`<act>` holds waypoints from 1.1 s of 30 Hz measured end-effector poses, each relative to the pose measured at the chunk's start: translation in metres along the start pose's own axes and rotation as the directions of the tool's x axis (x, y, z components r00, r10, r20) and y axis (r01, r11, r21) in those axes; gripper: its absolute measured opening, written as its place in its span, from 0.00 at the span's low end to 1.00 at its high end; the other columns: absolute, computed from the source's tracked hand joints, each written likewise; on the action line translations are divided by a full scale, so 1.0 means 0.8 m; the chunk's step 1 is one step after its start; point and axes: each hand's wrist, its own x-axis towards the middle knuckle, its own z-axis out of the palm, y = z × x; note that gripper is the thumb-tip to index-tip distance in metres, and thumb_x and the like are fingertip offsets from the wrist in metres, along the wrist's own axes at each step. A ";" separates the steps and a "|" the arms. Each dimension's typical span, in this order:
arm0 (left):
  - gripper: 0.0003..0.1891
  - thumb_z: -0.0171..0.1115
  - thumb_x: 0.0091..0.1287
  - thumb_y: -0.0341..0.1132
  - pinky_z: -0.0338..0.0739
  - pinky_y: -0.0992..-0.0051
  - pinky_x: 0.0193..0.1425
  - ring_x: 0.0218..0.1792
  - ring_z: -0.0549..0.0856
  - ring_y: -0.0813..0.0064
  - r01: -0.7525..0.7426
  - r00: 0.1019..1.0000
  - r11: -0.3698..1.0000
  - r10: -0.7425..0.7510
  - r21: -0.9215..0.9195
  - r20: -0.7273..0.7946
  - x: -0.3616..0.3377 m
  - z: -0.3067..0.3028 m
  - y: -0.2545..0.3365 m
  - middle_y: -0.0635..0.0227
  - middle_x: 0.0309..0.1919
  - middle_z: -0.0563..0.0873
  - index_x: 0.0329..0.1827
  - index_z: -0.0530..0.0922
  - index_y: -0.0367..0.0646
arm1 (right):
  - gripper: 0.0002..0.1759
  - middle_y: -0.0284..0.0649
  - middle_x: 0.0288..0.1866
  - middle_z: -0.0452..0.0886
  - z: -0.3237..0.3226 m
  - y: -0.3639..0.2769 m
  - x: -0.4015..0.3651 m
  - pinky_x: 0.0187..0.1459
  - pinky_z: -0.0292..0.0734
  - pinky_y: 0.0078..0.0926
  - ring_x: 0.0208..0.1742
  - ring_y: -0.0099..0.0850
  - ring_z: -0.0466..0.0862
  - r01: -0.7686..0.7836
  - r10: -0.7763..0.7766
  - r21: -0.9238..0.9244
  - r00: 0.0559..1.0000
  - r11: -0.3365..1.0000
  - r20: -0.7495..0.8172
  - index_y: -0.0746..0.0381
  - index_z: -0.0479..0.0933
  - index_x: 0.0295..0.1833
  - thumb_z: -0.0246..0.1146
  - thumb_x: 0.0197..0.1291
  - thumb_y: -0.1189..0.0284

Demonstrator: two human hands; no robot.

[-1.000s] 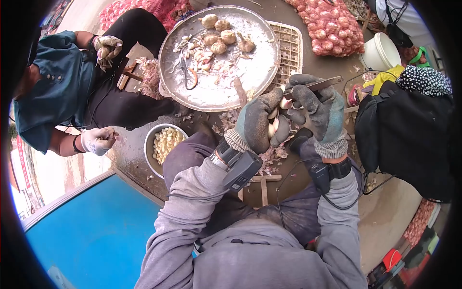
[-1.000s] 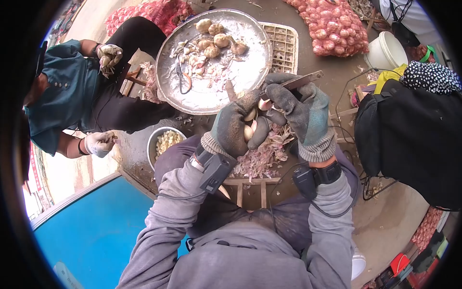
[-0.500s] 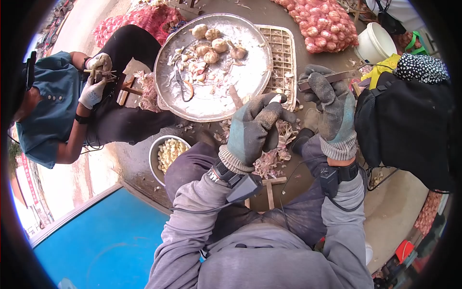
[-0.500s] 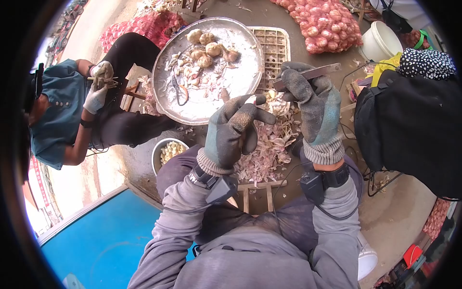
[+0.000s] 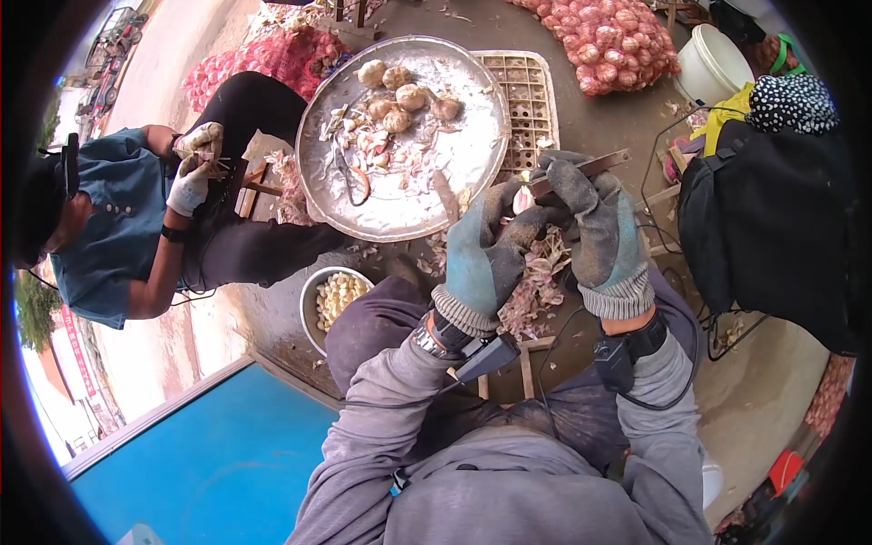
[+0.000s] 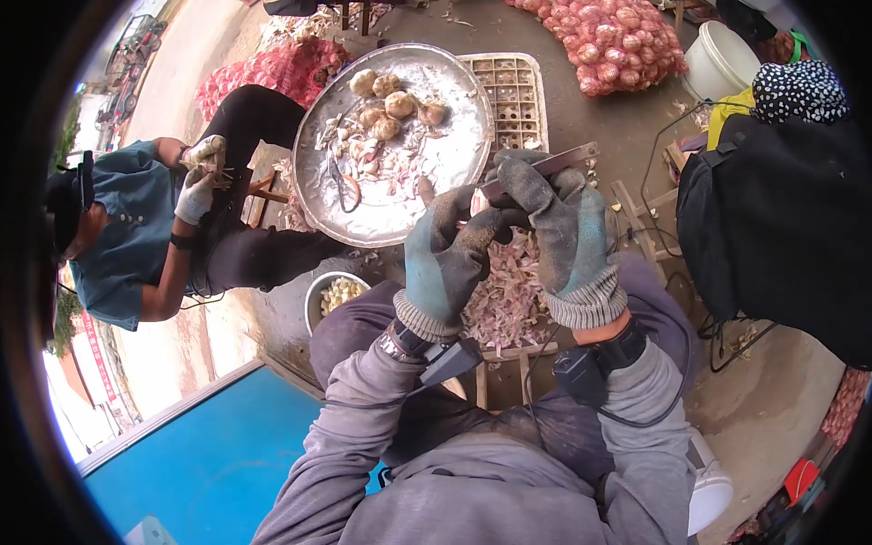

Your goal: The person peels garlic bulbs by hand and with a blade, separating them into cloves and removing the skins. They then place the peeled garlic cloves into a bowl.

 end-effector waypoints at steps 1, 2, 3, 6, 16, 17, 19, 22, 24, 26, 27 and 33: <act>0.15 0.64 0.73 0.26 0.81 0.76 0.52 0.46 0.86 0.78 0.021 1.000 1.000 -0.021 0.012 -0.019 0.000 0.001 0.002 0.64 0.47 0.88 0.61 0.79 0.33 | 0.40 0.48 0.55 0.85 0.004 -0.002 0.000 0.55 0.82 0.36 0.56 0.36 0.85 0.004 -0.004 0.007 1.000 1.000 -0.003 0.69 0.73 0.67 0.42 0.75 0.42; 0.15 0.64 0.73 0.26 0.81 0.76 0.52 0.46 0.86 0.78 0.044 0.998 0.999 -0.043 0.024 -0.037 -0.001 0.002 0.004 0.63 0.46 0.88 0.61 0.79 0.32 | 0.40 0.49 0.55 0.84 0.020 -0.013 0.002 0.57 0.82 0.38 0.56 0.38 0.85 -0.044 0.031 -0.304 0.998 0.952 -0.048 0.70 0.73 0.67 0.43 0.75 0.43; 0.15 0.64 0.73 0.26 0.81 0.76 0.52 0.46 0.86 0.78 0.046 0.998 0.999 -0.045 0.030 -0.031 -0.002 0.003 0.005 0.63 0.46 0.88 0.61 0.79 0.32 | 0.40 0.50 0.54 0.84 0.027 -0.019 0.003 0.58 0.83 0.40 0.57 0.39 0.85 -0.103 0.052 -0.582 0.993 0.807 -0.102 0.70 0.73 0.66 0.43 0.75 0.43; 0.15 0.65 0.72 0.26 0.81 0.76 0.50 0.44 0.86 0.78 -0.091 0.994 0.995 0.092 0.032 -0.060 -0.004 0.006 0.009 0.63 0.45 0.89 0.60 0.79 0.32 | 0.23 0.39 0.45 0.87 0.013 -0.004 0.006 0.42 0.87 0.27 0.42 0.28 0.88 -0.005 0.002 -0.038 0.997 0.999 -0.077 0.66 0.80 0.59 0.68 0.69 0.60; 0.19 0.58 0.78 0.39 0.67 0.84 0.24 0.21 0.76 0.87 0.219 0.972 0.955 -0.195 -0.202 0.132 -0.005 -0.006 0.026 0.66 0.33 0.88 0.66 0.77 0.37 | 0.21 0.35 0.40 0.87 0.015 -0.036 0.007 0.36 0.84 0.20 0.36 0.23 0.87 -0.125 0.098 -0.368 0.991 0.921 -0.091 0.65 0.81 0.57 0.68 0.69 0.60; 0.20 0.56 0.80 0.40 0.62 0.85 0.20 0.17 0.72 0.88 0.252 0.966 0.931 -0.226 -0.264 0.125 -0.004 -0.005 0.026 0.66 0.31 0.88 0.68 0.76 0.37 | 0.21 0.35 0.41 0.86 0.014 -0.036 0.007 0.35 0.84 0.20 0.36 0.23 0.86 -0.138 0.119 -0.356 0.990 0.924 -0.076 0.65 0.81 0.57 0.68 0.68 0.61; 0.21 0.55 0.80 0.41 0.62 0.85 0.20 0.17 0.73 0.87 0.226 0.971 0.940 -0.195 -0.257 0.139 -0.004 -0.009 0.026 0.66 0.31 0.88 0.69 0.75 0.37 | 0.20 0.35 0.41 0.86 0.015 -0.035 0.008 0.34 0.83 0.20 0.35 0.23 0.86 -0.155 0.143 -0.342 0.988 0.927 -0.061 0.65 0.81 0.57 0.68 0.68 0.62; 0.23 0.55 0.78 0.44 0.61 0.84 0.18 0.15 0.72 0.86 0.176 0.982 0.956 -0.154 -0.235 0.106 -0.005 -0.005 0.026 0.64 0.30 0.87 0.67 0.76 0.35 | 0.20 0.37 0.40 0.87 0.017 -0.034 0.009 0.35 0.83 0.19 0.36 0.23 0.87 -0.100 0.103 -0.272 0.995 0.957 -0.005 0.67 0.82 0.55 0.69 0.68 0.62; 0.26 0.57 0.75 0.47 0.59 0.84 0.16 0.13 0.70 0.85 0.152 0.988 0.964 -0.143 -0.220 0.056 -0.005 -0.004 0.027 0.62 0.28 0.87 0.64 0.77 0.33 | 0.21 0.38 0.40 0.87 0.015 -0.033 0.009 0.34 0.84 0.20 0.35 0.24 0.87 -0.096 0.095 -0.283 0.995 0.954 -0.016 0.68 0.82 0.55 0.70 0.67 0.61; 0.25 0.57 0.75 0.47 0.60 0.83 0.17 0.13 0.71 0.84 0.135 0.991 0.971 -0.127 -0.196 0.050 -0.005 -0.006 0.027 0.65 0.26 0.85 0.62 0.78 0.33 | 0.21 0.38 0.40 0.87 0.014 -0.032 0.010 0.34 0.84 0.20 0.35 0.25 0.87 -0.096 0.101 -0.290 0.995 0.952 0.000 0.68 0.81 0.54 0.70 0.67 0.61; 0.25 0.57 0.75 0.47 0.60 0.83 0.17 0.13 0.71 0.84 0.137 0.990 0.971 -0.130 -0.196 0.049 -0.005 -0.009 0.023 0.65 0.26 0.85 0.62 0.78 0.33 | 0.22 0.39 0.40 0.88 0.013 -0.032 0.009 0.33 0.85 0.20 0.35 0.26 0.88 -0.096 0.105 -0.297 0.994 0.950 0.015 0.69 0.81 0.54 0.70 0.66 0.61; 0.22 0.55 0.76 0.45 0.61 0.80 0.18 0.14 0.72 0.82 0.135 0.991 0.980 -0.132 -0.145 0.029 -0.006 -0.016 0.019 0.70 0.20 0.80 0.58 0.80 0.32 | 0.23 0.40 0.40 0.88 0.017 -0.046 0.008 0.35 0.85 0.22 0.34 0.27 0.88 -0.155 0.174 -0.300 0.984 0.941 0.040 0.69 0.81 0.55 0.70 0.66 0.60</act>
